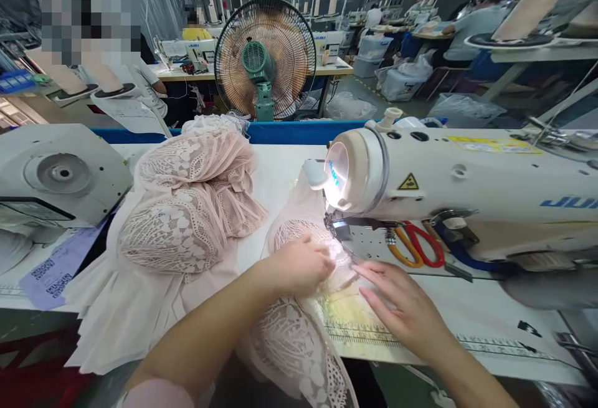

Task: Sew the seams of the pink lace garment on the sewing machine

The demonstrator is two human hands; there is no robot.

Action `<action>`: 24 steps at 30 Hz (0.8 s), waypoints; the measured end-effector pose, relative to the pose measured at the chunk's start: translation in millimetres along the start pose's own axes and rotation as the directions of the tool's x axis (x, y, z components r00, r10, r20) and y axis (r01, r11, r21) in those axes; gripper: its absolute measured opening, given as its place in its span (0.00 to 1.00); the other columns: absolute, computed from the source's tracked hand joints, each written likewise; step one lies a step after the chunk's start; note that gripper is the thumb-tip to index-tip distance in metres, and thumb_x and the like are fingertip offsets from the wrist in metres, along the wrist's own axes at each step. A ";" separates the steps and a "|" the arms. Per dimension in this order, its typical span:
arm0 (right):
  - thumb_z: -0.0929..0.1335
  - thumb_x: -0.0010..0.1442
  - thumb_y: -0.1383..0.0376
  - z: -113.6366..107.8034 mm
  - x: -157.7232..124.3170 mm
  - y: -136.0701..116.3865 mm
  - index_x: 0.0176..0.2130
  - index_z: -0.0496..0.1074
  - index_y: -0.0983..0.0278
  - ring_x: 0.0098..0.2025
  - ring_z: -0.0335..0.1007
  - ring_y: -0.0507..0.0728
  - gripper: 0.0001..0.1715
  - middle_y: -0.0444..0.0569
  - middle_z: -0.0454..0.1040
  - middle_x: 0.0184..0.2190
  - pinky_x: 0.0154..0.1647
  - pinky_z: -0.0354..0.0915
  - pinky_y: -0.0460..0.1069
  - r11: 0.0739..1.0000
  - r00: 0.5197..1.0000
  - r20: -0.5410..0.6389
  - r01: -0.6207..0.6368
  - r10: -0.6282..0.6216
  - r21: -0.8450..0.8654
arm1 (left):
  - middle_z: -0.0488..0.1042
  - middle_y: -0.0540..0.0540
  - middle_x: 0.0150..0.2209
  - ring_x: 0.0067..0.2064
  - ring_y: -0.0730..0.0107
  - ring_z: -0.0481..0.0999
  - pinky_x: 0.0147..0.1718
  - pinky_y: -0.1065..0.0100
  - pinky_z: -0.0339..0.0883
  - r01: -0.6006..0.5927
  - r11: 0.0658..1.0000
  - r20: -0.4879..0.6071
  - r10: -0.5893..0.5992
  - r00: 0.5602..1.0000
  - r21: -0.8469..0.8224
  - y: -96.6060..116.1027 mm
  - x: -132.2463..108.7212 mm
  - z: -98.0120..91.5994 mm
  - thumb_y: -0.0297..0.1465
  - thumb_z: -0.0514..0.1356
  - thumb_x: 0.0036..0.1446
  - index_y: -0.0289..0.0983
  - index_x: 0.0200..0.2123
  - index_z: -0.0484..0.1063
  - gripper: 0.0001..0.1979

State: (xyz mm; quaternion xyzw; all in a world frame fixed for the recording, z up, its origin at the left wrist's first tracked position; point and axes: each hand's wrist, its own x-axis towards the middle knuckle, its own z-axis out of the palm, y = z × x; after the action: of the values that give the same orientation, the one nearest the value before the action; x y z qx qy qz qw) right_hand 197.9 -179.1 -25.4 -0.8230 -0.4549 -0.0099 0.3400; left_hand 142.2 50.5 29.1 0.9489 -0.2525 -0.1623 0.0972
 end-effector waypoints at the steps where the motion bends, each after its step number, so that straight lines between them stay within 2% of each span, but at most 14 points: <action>1: 0.62 0.63 0.63 -0.4 1.2 9.5 0.47 0.74 0.59 0.47 0.71 0.61 0.16 0.53 0.75 0.46 0.44 0.71 0.55 0.991 0.996 -0.013 0.086 -0.088 -0.100 | 0.76 0.48 0.43 0.49 0.63 0.72 0.61 0.53 0.51 -0.021 1.000 -0.013 0.021 1.000 0.003 4.5 0.8 1.8 0.23 0.56 0.52 0.35 0.30 0.73 0.06; 3: 0.61 0.62 0.67 1.2 0.8 24.1 0.49 0.74 0.58 0.49 0.71 0.62 0.19 0.52 0.74 0.48 0.46 0.71 0.56 0.954 0.975 0.076 0.221 -0.209 -0.204 | 0.76 0.47 0.36 0.37 0.67 0.73 0.54 0.58 0.60 -0.023 1.000 -0.036 0.024 0.999 0.016 11.0 1.9 3.7 0.29 0.57 0.53 0.33 0.26 0.72 0.07; 5: 0.61 0.61 0.69 3.4 -3.7 31.5 0.50 0.73 0.57 0.51 0.70 0.62 0.21 0.51 0.74 0.50 0.47 0.71 0.57 0.929 0.957 0.160 0.277 -0.243 -0.245 | 0.76 0.46 0.36 0.33 0.68 0.72 0.48 0.59 0.62 -0.018 0.999 -0.050 0.020 0.999 0.050 13.0 2.1 4.2 0.35 0.59 0.54 0.33 0.26 0.72 0.11; 8: 0.61 0.61 0.70 3.9 -11.9 29.3 0.50 0.72 0.58 0.53 0.69 0.62 0.20 0.51 0.75 0.49 0.48 0.71 0.57 0.907 0.949 0.159 0.309 -0.273 -0.286 | 0.75 0.46 0.39 0.35 0.66 0.72 0.46 0.57 0.62 -0.010 0.994 -0.056 0.016 0.998 0.105 11.3 2.1 6.0 0.42 0.61 0.55 0.33 0.35 0.74 0.16; 11: 0.62 0.61 0.69 2.5 -14.7 18.0 0.48 0.73 0.62 0.50 0.71 0.62 0.18 0.52 0.76 0.47 0.46 0.73 0.56 0.873 0.929 0.127 0.369 -0.347 -0.318 | 0.73 0.45 0.42 0.41 0.60 0.71 0.48 0.53 0.61 0.005 0.986 -0.116 0.014 0.993 0.167 11.0 2.5 11.3 0.45 0.63 0.54 0.35 0.50 0.69 0.26; 13: 0.62 0.61 0.68 2.5 -14.6 10.5 0.47 0.73 0.64 0.48 0.72 0.61 0.16 0.53 0.76 0.46 0.45 0.73 0.55 0.865 0.925 0.122 0.379 -0.359 -0.328 | 0.72 0.44 0.44 0.44 0.58 0.70 0.52 0.49 0.59 0.011 0.981 -0.134 0.015 0.991 0.194 12.3 2.8 14.9 0.41 0.62 0.56 0.36 0.53 0.68 0.24; 16: 0.62 0.62 0.68 6.1 -17.0 4.8 0.48 0.72 0.64 0.49 0.71 0.61 0.16 0.53 0.76 0.47 0.47 0.72 0.55 0.893 0.942 0.137 0.335 -0.307 -0.300 | 0.72 0.43 0.44 0.46 0.60 0.69 0.57 0.43 0.52 0.030 0.975 -0.104 -0.007 0.995 0.218 14.1 3.0 18.2 0.28 0.56 0.60 0.37 0.44 0.73 0.10; 18: 0.62 0.63 0.66 10.6 -20.4 4.9 0.51 0.71 0.63 0.52 0.69 0.61 0.18 0.53 0.74 0.50 0.49 0.71 0.56 0.915 0.953 0.156 0.293 -0.258 -0.276 | 0.71 0.44 0.48 0.47 0.60 0.68 0.59 0.40 0.50 0.028 0.976 -0.113 -0.004 0.994 0.215 13.7 3.2 19.7 0.24 0.55 0.59 0.38 0.41 0.74 0.11; 20: 0.61 0.64 0.66 15.3 -22.8 6.0 0.54 0.68 0.62 0.55 0.67 0.61 0.20 0.52 0.72 0.53 0.52 0.69 0.57 0.929 0.961 0.168 0.259 -0.220 -0.266 | 0.70 0.45 0.52 0.50 0.60 0.67 0.59 0.38 0.49 0.014 0.981 -0.138 0.013 0.990 0.193 11.9 3.6 21.2 0.24 0.55 0.59 0.38 0.41 0.74 0.10; 24: 0.60 0.64 0.67 19.7 -17.9 3.5 0.54 0.68 0.65 0.55 0.66 0.61 0.20 0.54 0.71 0.54 0.52 0.69 0.57 0.915 0.959 0.175 0.268 -0.223 -0.302 | 0.73 0.48 0.51 0.54 0.61 0.65 0.62 0.38 0.45 0.019 0.987 -0.157 0.007 0.988 0.162 6.7 4.4 23.7 0.21 0.55 0.58 0.35 0.40 0.72 0.10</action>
State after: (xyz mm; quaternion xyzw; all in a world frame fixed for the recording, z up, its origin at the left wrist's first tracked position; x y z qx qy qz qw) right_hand 184.3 -182.4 -48.3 -0.8023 -0.5694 -0.0703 0.1649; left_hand 134.3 40.1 7.8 0.9643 -0.2535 -0.0661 0.0386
